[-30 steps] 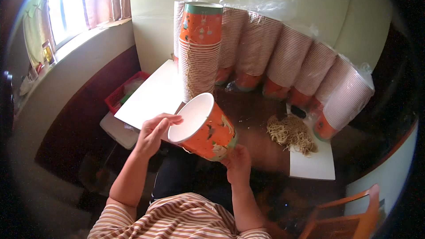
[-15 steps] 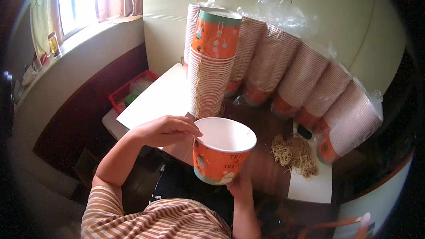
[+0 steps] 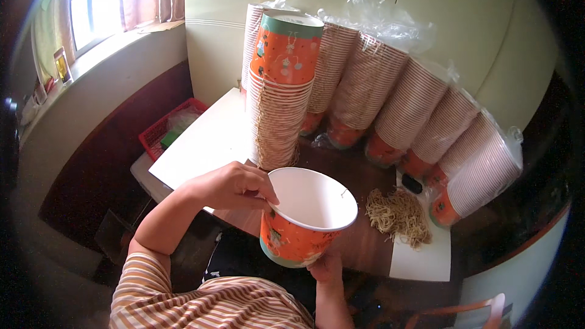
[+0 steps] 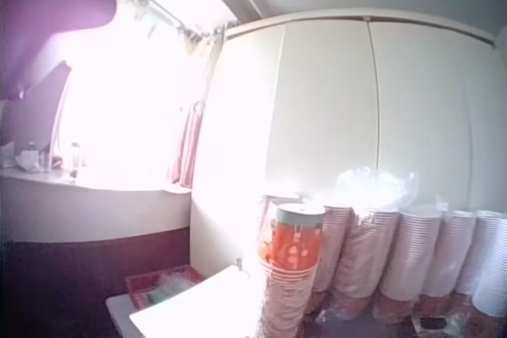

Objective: The person is tying elastic strings onto the rims of decorated paper buckets.

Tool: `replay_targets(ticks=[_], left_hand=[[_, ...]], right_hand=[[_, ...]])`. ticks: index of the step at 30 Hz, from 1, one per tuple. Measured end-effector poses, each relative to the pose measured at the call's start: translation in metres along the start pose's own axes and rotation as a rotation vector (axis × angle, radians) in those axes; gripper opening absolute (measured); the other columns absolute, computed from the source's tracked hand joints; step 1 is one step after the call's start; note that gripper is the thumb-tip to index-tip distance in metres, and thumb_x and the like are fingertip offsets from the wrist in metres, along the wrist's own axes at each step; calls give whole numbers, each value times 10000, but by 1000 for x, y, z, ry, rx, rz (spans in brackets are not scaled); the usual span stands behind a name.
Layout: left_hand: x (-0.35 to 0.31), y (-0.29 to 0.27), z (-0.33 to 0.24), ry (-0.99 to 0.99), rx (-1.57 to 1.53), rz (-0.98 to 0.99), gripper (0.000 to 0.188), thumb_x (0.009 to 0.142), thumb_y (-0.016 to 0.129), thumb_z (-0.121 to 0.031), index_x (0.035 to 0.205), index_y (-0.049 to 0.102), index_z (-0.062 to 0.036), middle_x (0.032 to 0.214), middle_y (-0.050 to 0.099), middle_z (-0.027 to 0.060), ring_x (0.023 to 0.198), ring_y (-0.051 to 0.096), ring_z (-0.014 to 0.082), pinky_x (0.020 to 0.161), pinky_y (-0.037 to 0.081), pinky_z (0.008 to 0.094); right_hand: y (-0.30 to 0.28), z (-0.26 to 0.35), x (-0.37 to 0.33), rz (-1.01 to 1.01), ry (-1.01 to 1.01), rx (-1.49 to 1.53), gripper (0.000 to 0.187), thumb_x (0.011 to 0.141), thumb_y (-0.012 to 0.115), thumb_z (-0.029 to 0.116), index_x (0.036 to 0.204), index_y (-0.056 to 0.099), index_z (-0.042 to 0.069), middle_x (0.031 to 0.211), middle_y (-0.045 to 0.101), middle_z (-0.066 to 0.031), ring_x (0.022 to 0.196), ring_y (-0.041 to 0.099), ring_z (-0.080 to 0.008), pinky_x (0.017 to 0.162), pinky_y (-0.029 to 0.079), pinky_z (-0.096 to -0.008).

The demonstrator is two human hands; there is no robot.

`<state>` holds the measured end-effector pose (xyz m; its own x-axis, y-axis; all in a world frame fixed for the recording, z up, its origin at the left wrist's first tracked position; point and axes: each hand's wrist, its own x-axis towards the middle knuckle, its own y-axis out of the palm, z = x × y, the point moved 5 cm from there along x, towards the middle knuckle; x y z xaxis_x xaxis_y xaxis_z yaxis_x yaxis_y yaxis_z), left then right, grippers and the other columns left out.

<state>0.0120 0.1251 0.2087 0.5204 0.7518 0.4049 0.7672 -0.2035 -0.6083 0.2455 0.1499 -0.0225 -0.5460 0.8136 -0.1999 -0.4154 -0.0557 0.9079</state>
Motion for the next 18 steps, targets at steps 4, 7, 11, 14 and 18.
replay_targets(ticks=[4, 7, 11, 14, 18], left_hand=[[-1, -2, 2, -151, -56, 24, 210, 791, 696, -68, 1000, 691, -49, 870, 665, 76, 769, 623, 192, 680, 500, 289], [-1, -2, 10, -62, -76, 19, 228, 799, 680, -54, 1027, 683, -50, 911, 658, 83, 812, 628, 195, 698, 505, 280], [1, 9, 19, 9, -85, 3, 215, 808, 660, -58, 1015, 661, -4, 919, 641, 105, 790, 631, 205, 707, 510, 301], [3, 15, 18, 1, 13, -70, 179, 805, 639, -40, 977, 656, 6, 901, 631, 129, 797, 636, 256, 712, 516, 330], [1, 28, 31, -66, 133, -178, 148, 806, 634, -7, 951, 663, -6, 868, 629, 118, 765, 645, 267, 676, 532, 334]], right_hand=[[4, -2, 5, 24, 16, 40, 535, 920, 536, 297, 1367, 385, 45, 1397, 427, -131, 1242, 459, -280, 1032, 402, -463], [6, 7, 14, 98, -86, -120, 536, 928, 524, 316, 1370, 380, 50, 1405, 416, -135, 1236, 466, -270, 1020, 418, -443], [22, 12, 20, 154, -88, -206, 533, 926, 538, 307, 1368, 378, 55, 1370, 457, -120, 1210, 493, -256, 996, 440, -420], [5, 36, 15, -202, -369, -480, 359, 898, 595, 233, 1190, 523, 38, 1121, 586, -79, 986, 590, -211, 876, 491, -333], [49, 55, -23, -426, -1039, -1152, 175, 865, 616, 101, 1010, 579, 12, 975, 600, -72, 898, 572, -190, 794, 464, -289]])
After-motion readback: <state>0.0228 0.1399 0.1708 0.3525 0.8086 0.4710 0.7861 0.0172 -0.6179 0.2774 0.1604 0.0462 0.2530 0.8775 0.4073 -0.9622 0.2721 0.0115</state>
